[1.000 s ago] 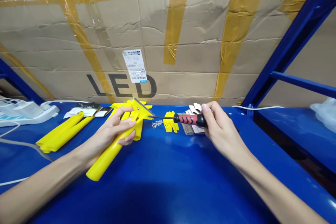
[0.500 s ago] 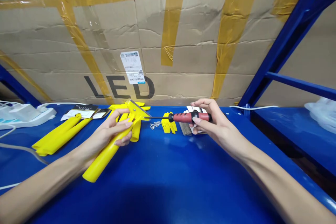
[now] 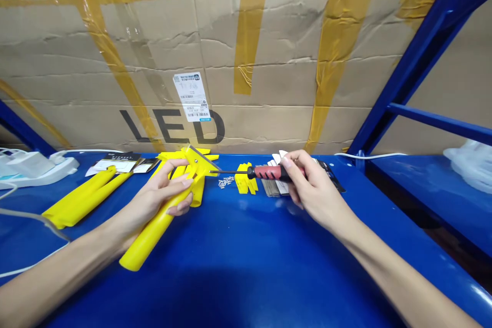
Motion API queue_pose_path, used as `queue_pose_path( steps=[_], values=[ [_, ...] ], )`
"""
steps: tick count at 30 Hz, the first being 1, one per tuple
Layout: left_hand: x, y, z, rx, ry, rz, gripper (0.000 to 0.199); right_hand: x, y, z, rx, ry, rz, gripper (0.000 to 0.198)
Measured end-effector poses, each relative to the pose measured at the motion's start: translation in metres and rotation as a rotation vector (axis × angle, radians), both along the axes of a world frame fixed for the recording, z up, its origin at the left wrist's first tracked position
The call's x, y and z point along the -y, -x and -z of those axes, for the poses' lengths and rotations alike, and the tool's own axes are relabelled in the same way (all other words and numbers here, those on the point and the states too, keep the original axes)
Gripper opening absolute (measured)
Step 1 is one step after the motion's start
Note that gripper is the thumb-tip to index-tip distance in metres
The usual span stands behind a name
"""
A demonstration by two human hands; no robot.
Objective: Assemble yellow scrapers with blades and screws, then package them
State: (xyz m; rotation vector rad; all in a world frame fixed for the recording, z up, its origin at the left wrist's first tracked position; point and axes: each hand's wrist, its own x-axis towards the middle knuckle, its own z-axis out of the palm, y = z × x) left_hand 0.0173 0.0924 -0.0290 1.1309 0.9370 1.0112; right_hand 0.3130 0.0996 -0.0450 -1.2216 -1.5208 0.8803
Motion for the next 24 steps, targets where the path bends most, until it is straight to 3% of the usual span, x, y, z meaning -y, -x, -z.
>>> queue_pose_path(
  steps=[2,4,7,9,13,18,21,24],
  values=[
    [0.0,0.0,0.0,-0.001,-0.009,-0.01,0.04,0.0,0.001,0.003,-0.007,0.074,0.007,0.042],
    [0.0,0.0,0.0,-0.004,-0.023,-0.048,0.04,0.0,0.003,0.004,-0.153,0.124,-0.107,0.038],
    [0.0,0.001,-0.001,-0.031,-0.042,-0.079,0.04,0.001,0.005,0.003,-0.29,0.064,-0.195,0.039],
    [0.001,0.0,-0.002,-0.06,-0.051,-0.056,0.038,0.0,0.007,0.004,-0.208,0.024,-0.11,0.035],
    [0.002,0.0,-0.001,-0.098,-0.079,-0.018,0.035,0.001,0.007,0.006,-0.043,0.105,0.07,0.046],
    [-0.002,0.004,-0.001,-0.087,-0.089,-0.093,0.041,0.005,0.01,0.001,-0.193,0.054,-0.206,0.044],
    [-0.001,0.003,-0.002,-0.075,-0.074,-0.086,0.042,0.006,0.013,0.002,-0.076,-0.002,-0.114,0.04],
    [0.002,0.001,-0.004,-0.076,-0.062,-0.061,0.039,0.007,0.013,0.002,-0.041,0.056,0.012,0.047]
  ],
)
